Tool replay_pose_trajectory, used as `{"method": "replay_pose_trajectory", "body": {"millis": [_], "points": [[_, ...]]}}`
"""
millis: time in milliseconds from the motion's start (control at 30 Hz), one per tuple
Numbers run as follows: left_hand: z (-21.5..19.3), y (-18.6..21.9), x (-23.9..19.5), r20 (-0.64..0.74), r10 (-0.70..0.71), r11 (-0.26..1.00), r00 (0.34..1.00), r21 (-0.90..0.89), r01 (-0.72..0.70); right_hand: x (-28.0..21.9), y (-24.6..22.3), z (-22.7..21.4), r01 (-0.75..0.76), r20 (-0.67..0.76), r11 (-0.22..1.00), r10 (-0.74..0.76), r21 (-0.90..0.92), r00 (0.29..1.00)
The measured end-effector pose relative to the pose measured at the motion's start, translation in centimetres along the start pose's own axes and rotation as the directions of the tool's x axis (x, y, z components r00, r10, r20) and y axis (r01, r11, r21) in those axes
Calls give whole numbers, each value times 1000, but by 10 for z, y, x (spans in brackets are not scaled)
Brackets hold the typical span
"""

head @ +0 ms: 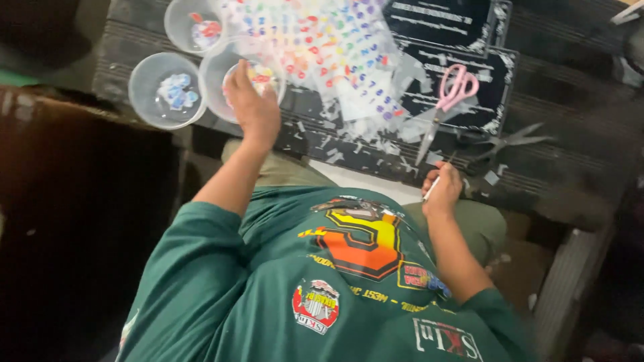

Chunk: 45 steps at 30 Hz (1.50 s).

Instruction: Cutting individual stickers from a sheet using scissors and sorting them into bowls.

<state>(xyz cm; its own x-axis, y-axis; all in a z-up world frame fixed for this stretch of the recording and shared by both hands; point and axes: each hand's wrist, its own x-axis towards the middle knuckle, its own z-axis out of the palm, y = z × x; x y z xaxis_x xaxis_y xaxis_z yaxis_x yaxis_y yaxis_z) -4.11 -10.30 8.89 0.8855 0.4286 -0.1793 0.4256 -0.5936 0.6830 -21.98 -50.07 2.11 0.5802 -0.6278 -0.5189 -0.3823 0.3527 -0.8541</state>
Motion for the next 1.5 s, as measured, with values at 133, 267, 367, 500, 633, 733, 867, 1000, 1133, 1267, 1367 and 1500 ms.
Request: {"method": "replay_pose_trajectory", "body": {"millis": [133,267,367,500,633,733,867,1000,1133,1267,1367,1500], "points": [[73,-1,-45,-198,668,744,717,175,-645,4,7,-2,44,-2,999,-44,-14,999],[96,37,-105,353,561,720,749,238,-652,0,8,1,97,0,994,-97,-49,995],[106,52,-113,630,450,624,632,285,-728,-7,2,3,104,29,993,-102,-63,994],[112,62,-95,610,426,625,669,336,-704,-10,0,-1,92,60,994,-88,-64,994],[121,55,-52,403,394,734,826,404,-547,-8,2,0,91,85,995,-87,-40,993],[117,56,-30,423,355,722,834,442,-532,-5,8,1,80,70,996,-76,-44,995],[119,66,-22,554,397,606,732,441,-662,-8,9,0,68,61,994,-63,-87,996],[120,87,-20,649,408,541,642,395,-742,-15,1,0,48,65,995,-42,-87,997],[148,75,4,678,532,414,507,313,-854,-9,10,-5,44,71,995,-37,-91,997],[188,52,34,613,678,284,406,291,-913,-8,8,-1,23,68,996,-17,-91,998],[175,71,32,643,665,289,380,248,-925,-9,8,1,42,75,993,-35,-106,997],[181,73,39,679,652,259,338,220,-941,-8,9,3,38,70,989,-28,-145,997]]}}
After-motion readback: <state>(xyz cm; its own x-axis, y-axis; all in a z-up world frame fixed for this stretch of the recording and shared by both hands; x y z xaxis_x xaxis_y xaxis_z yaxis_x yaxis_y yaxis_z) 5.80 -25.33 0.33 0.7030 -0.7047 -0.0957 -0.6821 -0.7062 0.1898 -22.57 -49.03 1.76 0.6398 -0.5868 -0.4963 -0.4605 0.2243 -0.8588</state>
